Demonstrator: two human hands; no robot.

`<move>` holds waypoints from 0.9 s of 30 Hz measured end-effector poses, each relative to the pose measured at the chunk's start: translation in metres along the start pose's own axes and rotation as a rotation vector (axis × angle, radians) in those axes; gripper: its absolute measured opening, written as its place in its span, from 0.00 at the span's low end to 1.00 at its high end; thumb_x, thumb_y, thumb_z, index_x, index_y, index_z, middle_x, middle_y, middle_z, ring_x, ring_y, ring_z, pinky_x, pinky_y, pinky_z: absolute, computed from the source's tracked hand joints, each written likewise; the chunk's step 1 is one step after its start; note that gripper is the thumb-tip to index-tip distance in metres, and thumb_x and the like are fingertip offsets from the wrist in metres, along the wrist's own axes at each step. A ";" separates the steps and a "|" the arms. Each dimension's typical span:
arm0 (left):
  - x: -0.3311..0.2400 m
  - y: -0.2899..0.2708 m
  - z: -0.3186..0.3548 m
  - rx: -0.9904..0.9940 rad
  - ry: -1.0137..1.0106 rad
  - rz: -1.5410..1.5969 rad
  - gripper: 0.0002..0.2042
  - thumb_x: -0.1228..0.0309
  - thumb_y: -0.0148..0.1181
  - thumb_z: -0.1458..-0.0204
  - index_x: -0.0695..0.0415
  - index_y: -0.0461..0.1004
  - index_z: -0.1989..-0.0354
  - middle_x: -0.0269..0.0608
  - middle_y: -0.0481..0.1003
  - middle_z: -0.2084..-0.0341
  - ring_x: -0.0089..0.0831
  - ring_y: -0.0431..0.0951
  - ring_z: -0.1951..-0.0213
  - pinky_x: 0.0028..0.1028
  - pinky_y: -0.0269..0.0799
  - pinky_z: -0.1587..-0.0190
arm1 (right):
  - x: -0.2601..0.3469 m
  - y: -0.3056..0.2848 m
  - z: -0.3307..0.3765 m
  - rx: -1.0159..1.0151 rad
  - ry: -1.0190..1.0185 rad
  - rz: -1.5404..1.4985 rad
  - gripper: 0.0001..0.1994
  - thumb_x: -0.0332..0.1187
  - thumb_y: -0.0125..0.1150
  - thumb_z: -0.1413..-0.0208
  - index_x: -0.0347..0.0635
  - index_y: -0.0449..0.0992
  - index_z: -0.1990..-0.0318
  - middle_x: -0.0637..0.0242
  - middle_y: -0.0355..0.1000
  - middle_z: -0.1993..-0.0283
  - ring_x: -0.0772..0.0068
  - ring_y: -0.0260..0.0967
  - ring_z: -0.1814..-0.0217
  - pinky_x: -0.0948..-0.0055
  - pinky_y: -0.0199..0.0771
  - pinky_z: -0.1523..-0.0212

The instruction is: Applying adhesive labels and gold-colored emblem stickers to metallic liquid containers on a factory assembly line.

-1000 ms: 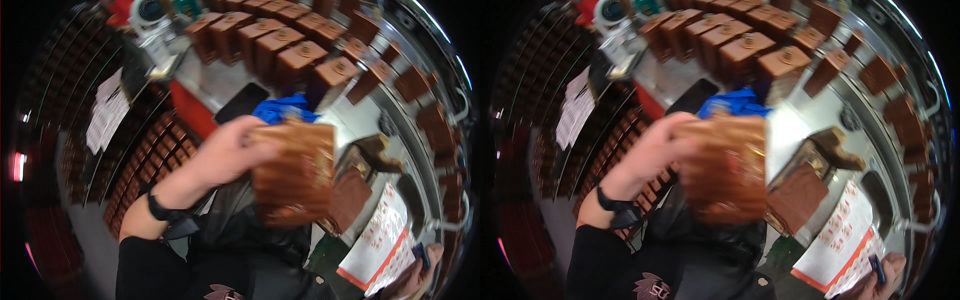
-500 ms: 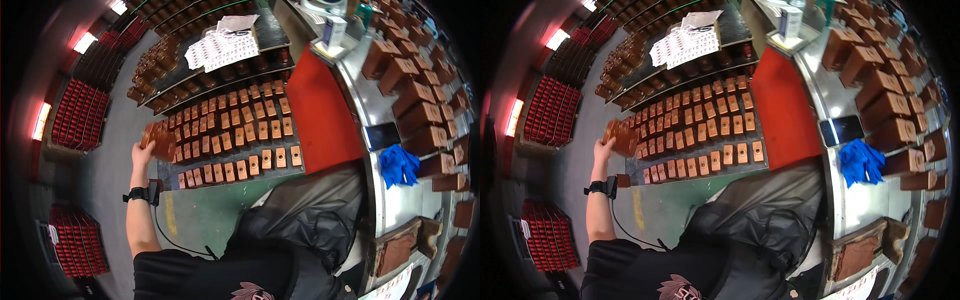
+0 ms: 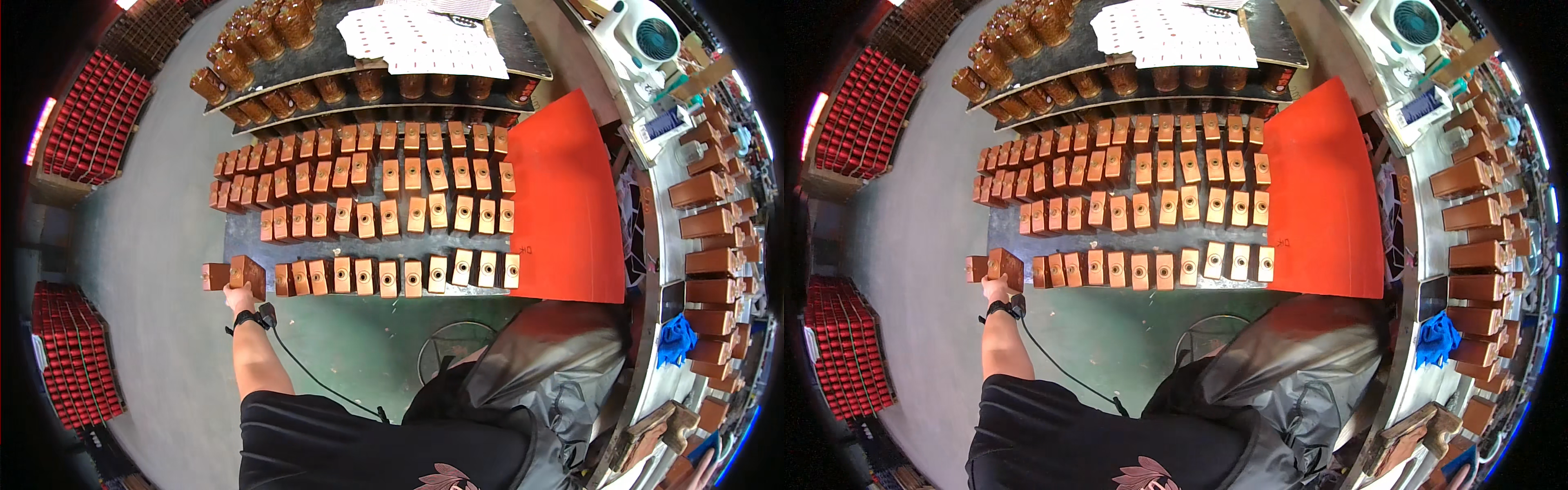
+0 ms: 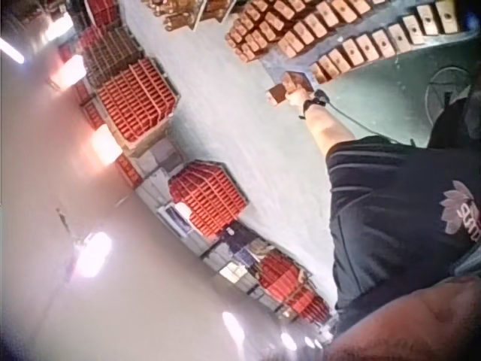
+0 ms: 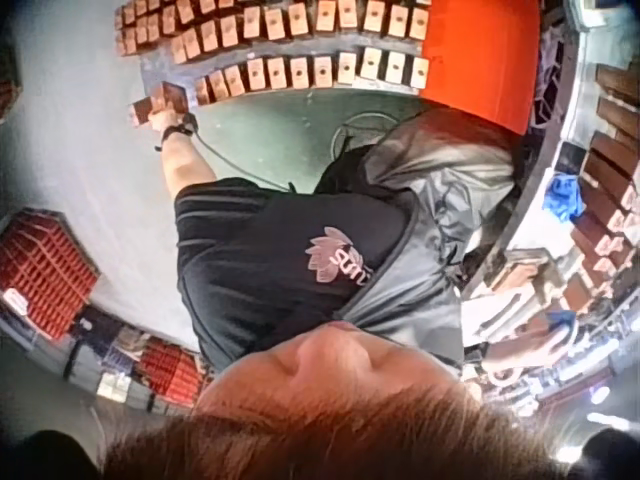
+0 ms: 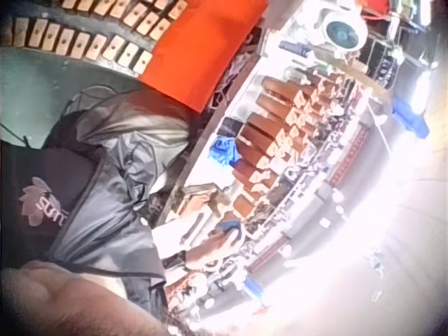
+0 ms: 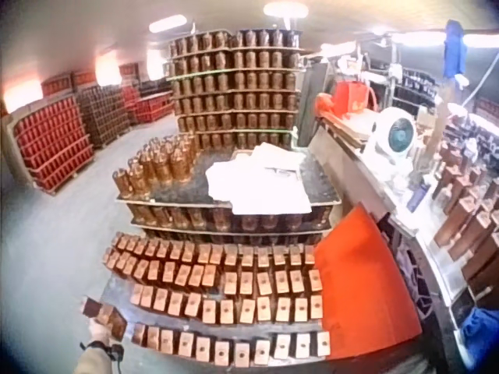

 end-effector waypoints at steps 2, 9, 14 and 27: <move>0.019 0.021 -0.018 0.022 -0.051 -0.018 0.40 0.62 0.78 0.56 0.47 0.65 0.33 0.53 0.74 0.42 0.50 0.75 0.41 0.42 0.73 0.38 | 0.002 0.006 -0.009 0.002 -0.208 0.034 0.09 0.24 0.57 0.36 0.38 0.82 0.53 0.53 0.78 0.49 0.52 0.76 0.45 0.59 0.76 0.48; 0.048 0.090 -0.050 0.048 -0.174 -0.029 0.42 0.61 0.78 0.57 0.43 0.63 0.32 0.50 0.76 0.43 0.49 0.76 0.41 0.43 0.73 0.39 | 0.106 0.013 -0.019 0.045 -0.184 0.067 0.09 0.28 0.54 0.33 0.37 0.81 0.56 0.55 0.77 0.57 0.57 0.71 0.62 0.61 0.72 0.56; 0.059 0.126 -0.070 0.150 -0.140 0.022 0.39 0.65 0.76 0.57 0.44 0.64 0.33 0.50 0.76 0.44 0.50 0.77 0.43 0.43 0.73 0.40 | 0.118 0.018 -0.027 -0.059 -0.119 -0.036 0.11 0.28 0.53 0.32 0.32 0.81 0.58 0.53 0.77 0.59 0.59 0.70 0.62 0.64 0.72 0.56; 0.068 0.177 -0.067 0.171 -0.158 0.107 0.34 0.73 0.70 0.56 0.50 0.64 0.37 0.52 0.77 0.48 0.51 0.78 0.45 0.42 0.73 0.43 | -0.051 0.034 -0.090 0.072 0.170 -0.631 0.20 0.35 0.56 0.30 0.34 0.73 0.36 0.60 0.73 0.38 0.70 0.70 0.38 0.69 0.68 0.34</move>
Point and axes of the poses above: each hand's wrist, its own z-axis away from the middle knuckle, its own y-axis out of the palm, x = y × z, the point moved 6 cm from there along -z, towards the middle knuckle
